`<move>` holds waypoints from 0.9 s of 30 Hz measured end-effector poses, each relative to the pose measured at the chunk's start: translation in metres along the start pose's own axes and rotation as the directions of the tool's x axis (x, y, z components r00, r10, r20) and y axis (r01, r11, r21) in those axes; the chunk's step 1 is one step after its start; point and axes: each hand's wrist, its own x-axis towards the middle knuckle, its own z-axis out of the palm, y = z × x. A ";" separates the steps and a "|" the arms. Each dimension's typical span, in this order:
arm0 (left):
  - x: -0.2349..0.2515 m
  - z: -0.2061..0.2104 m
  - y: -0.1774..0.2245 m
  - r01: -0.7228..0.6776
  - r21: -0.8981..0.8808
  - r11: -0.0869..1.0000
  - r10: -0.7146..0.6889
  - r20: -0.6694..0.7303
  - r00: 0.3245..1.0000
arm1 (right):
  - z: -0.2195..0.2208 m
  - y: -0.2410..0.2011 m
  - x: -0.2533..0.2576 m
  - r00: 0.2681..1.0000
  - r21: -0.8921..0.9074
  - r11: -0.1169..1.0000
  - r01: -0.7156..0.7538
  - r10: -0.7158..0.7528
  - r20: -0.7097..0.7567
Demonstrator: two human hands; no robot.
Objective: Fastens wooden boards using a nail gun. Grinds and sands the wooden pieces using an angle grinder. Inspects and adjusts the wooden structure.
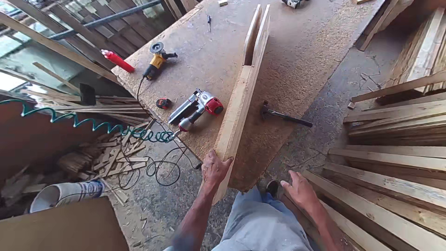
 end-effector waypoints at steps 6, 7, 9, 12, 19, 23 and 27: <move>0.003 0.003 0.001 0.020 -0.009 1.000 -0.021 -0.027 0.999 | -0.064 -0.043 0.087 0.987 -0.077 0.984 0.159 -0.155 0.051; 0.003 0.005 0.000 0.025 -0.007 1.000 -0.025 -0.030 0.999 | -0.074 -0.052 0.100 0.981 -0.093 0.977 0.189 -0.184 0.058; 0.004 0.008 -0.001 0.028 -0.003 1.000 -0.028 -0.049 0.998 | -0.098 -0.072 0.124 0.972 -0.145 0.962 0.231 -0.222 0.076; 0.005 0.011 -0.002 0.019 0.011 1.000 -0.017 -0.091 0.996 | -0.136 -0.091 0.159 0.966 -0.198 0.945 0.259 -0.251 0.064; 0.018 0.010 0.037 0.005 -0.061 0.998 -0.019 -0.235 0.972 | -0.157 -0.079 0.252 0.964 -0.422 0.870 0.254 -0.265 0.032; 0.051 0.002 0.101 -0.028 -0.169 0.985 -0.025 -0.308 0.951 | -0.152 -0.067 0.295 0.899 -0.491 0.776 0.396 -0.436 0.036; 0.096 -0.001 0.160 0.045 -0.188 0.981 -0.101 -0.302 0.948 | -0.189 -0.071 0.332 0.868 -0.524 0.692 0.496 -0.374 0.328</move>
